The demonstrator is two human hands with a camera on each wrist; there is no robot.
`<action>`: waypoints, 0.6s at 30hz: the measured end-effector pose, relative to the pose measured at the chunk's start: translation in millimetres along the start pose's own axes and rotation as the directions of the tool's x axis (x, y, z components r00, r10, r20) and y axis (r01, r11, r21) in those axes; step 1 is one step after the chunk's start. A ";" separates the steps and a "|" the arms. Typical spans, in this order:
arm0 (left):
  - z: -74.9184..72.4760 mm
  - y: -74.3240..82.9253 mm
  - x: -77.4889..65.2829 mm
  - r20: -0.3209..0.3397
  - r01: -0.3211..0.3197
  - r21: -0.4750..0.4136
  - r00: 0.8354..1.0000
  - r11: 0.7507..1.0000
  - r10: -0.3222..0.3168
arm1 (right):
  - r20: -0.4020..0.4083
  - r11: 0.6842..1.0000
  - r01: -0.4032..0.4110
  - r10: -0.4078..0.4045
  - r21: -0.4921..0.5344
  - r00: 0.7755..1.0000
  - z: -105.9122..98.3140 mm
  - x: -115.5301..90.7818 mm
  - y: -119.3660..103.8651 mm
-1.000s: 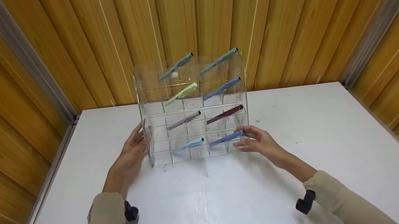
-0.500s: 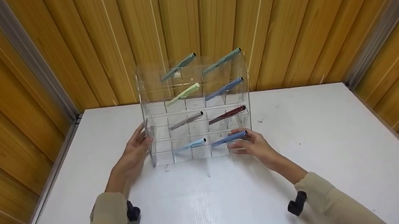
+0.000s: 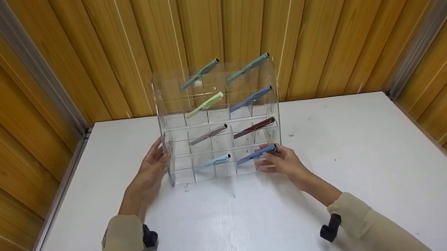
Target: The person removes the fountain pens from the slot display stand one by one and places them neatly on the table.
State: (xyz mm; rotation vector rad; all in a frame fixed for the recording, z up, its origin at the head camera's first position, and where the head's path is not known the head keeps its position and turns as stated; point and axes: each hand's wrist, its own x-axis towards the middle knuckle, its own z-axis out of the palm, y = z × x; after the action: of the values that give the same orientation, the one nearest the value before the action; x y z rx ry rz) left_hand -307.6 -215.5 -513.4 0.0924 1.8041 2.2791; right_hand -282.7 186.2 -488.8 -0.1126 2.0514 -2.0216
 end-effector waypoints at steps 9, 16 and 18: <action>2.1 -1.0 -0.2 -0.001 -0.005 -0.015 1.000 1.000 0.005 | -0.031 1.000 -0.021 0.021 0.023 0.999 0.1 -2.6 -4.1; 2.2 -1.5 -1.2 -0.012 -0.003 -0.015 1.000 1.000 0.003 | -0.041 0.999 -0.020 0.021 0.040 0.999 1.5 -4.3 -7.0; 2.4 -1.5 -1.5 -0.018 0.001 -0.020 1.000 1.000 -0.002 | -0.058 0.999 -0.011 0.014 0.043 0.998 2.3 -5.0 -7.9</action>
State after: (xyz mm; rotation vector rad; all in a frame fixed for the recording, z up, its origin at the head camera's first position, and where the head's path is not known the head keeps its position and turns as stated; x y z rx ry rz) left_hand -305.4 -213.3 -514.1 0.0669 1.7890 2.3038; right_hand -278.3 184.9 -480.3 -0.0327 2.0362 -2.0837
